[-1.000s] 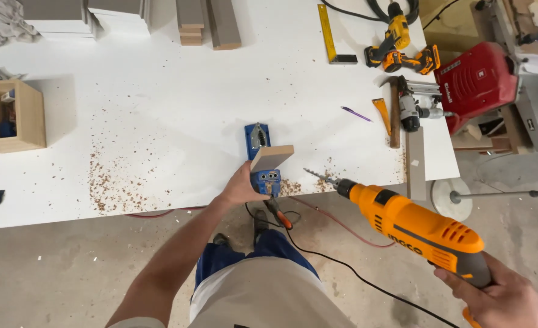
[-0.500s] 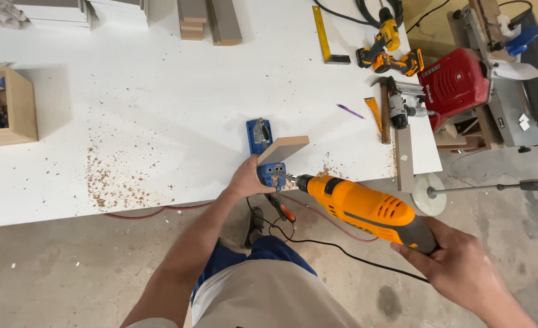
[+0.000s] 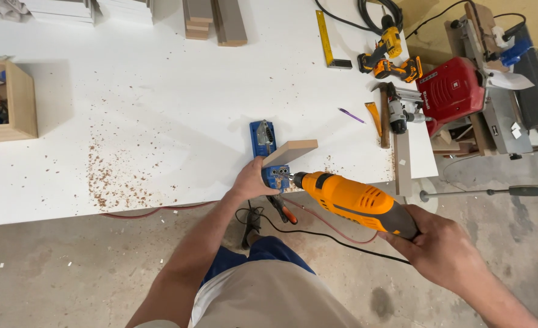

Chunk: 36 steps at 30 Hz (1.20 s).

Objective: The person places a wooden plank into a blue Kreg pocket-hole jig on a white workbench, tightens the clamp, and uses an orange power drill to drill a hole into the wood. They repeat this process for several planks, removing each finished piece and placing it on a stack before loading the next one.

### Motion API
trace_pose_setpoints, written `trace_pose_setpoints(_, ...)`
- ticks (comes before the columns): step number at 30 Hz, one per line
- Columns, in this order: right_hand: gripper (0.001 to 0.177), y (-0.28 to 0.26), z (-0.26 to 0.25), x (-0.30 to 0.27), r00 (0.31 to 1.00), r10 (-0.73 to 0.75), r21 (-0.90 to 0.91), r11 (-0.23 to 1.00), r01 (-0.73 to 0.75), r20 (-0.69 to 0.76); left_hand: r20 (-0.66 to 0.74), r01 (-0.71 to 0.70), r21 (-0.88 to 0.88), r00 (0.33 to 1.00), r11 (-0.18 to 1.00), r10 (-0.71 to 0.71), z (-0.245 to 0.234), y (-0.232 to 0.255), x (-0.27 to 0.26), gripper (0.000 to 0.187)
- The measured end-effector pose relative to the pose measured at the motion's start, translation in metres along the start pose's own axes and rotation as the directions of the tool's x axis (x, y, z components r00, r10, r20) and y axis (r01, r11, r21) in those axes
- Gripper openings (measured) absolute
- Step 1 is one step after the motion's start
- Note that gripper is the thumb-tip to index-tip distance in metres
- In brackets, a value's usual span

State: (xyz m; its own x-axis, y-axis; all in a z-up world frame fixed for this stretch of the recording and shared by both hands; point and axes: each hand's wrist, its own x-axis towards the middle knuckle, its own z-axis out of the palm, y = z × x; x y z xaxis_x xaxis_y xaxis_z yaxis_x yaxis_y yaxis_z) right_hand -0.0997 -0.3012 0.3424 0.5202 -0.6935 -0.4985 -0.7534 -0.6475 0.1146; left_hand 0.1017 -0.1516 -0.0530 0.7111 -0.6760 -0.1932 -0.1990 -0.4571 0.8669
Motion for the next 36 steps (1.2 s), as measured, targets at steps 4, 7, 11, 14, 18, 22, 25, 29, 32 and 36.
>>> trace_pose_setpoints(4,0.062,-0.002,0.003,0.007,0.996,-0.076,-0.033,0.997,0.075,-0.047,0.0,-0.004,-0.004,1.0,1.0,0.004,0.001,-0.001,0.0,0.102)
trace_pose_setpoints(7,0.056,-0.017,-0.005,0.0,1.0,-0.001,-0.009,1.0,0.001,0.01,0.012,0.005,0.003,1.0,1.0,-0.005,0.001,-0.002,0.001,0.103)
trace_pose_setpoints(11,0.051,-0.012,0.004,0.008,0.996,-0.088,-0.067,0.994,0.088,0.003,0.002,-0.014,0.009,1.0,1.0,0.014,0.004,-0.004,0.003,0.103)
trace_pose_setpoints(14,0.044,-0.019,0.004,0.012,0.994,-0.107,-0.053,0.993,0.107,0.005,0.006,-0.004,0.019,1.0,1.0,0.003,0.005,-0.006,0.004,0.103)
trace_pose_setpoints(18,0.042,-0.016,0.01,0.015,0.991,-0.13,-0.083,0.988,0.131,0.024,0.003,-0.01,0.028,1.0,1.0,0.01,0.004,-0.006,0.005,0.103)
trace_pose_setpoints(22,0.038,-0.002,0.033,0.035,0.978,-0.206,-0.089,0.975,0.204,-0.016,-0.002,-0.018,0.007,1.0,1.0,0.018,0.006,-0.009,0.006,0.104)
trace_pose_setpoints(25,0.042,0.004,0.046,0.048,0.949,-0.313,-0.078,0.948,0.31,-0.033,-0.022,-0.038,0.024,0.999,0.999,0.039,0.011,-0.016,0.008,0.106)
trace_pose_setpoints(29,0.047,0.002,0.055,0.054,0.954,-0.298,-0.138,0.946,0.294,-0.011,-0.047,-0.104,0.019,0.993,0.994,0.105,0.016,-0.021,0.009,0.101)
trace_pose_setpoints(32,0.042,0.002,0.058,0.062,0.959,-0.283,-0.178,0.943,0.28,0.006,-0.071,-0.131,0.021,0.989,0.991,0.132,0.021,-0.027,0.012,0.099)
trace_pose_setpoints(36,0.039,0.007,0.064,0.07,0.965,-0.262,-0.224,0.94,0.259,0.017,-0.069,-0.131,0.0,0.989,0.991,0.131,0.02,-0.024,0.012,0.098)
